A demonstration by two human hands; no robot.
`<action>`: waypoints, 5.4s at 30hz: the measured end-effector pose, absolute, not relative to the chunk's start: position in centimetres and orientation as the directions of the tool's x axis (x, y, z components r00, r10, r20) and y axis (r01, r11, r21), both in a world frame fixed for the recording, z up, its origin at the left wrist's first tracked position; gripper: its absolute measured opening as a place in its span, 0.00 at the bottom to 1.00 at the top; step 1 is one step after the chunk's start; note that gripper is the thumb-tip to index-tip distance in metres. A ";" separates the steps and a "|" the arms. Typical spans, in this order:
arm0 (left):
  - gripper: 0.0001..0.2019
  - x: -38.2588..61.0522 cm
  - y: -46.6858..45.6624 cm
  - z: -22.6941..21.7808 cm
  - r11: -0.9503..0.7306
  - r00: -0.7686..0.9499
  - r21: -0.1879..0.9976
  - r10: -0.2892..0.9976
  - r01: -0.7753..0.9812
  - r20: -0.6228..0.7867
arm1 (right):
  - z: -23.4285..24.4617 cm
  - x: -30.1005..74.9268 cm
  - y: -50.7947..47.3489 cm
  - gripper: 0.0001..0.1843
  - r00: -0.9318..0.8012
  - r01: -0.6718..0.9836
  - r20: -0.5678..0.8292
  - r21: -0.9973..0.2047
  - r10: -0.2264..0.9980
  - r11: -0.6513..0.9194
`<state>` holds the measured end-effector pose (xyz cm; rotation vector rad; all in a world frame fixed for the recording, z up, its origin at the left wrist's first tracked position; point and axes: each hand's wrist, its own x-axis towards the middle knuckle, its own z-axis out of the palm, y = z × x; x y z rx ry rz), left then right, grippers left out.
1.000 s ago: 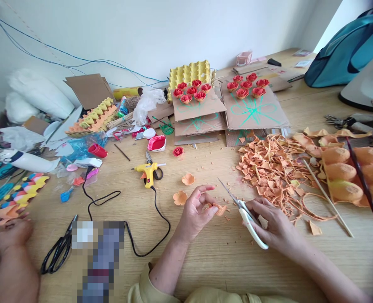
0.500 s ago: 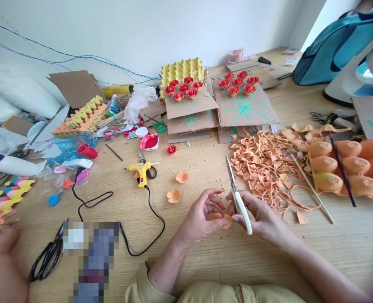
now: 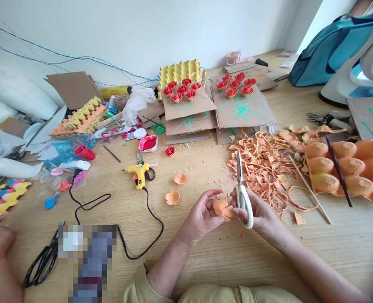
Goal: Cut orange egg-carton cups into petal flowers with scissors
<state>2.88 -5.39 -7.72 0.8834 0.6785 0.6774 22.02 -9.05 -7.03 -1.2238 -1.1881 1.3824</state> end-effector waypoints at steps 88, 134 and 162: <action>0.26 3.1 -5.6 -6.0 0.371 0.350 0.731 0.917 -0.572 -0.191 | -6.7 22.1 -10.0 0.09 -0.473 0.574 0.208 -0.665 0.856 0.478; 0.24 2.1 -4.7 -6.6 0.358 0.344 0.750 0.921 -0.556 -0.185 | -7.0 22.5 -9.9 0.10 -0.388 0.557 0.235 -0.711 0.891 0.430; 0.21 3.6 -6.1 -7.2 0.589 0.487 0.578 0.803 -0.565 -0.343 | -7.0 20.9 -9.1 0.22 -0.032 -0.127 -0.121 -0.984 0.992 -0.124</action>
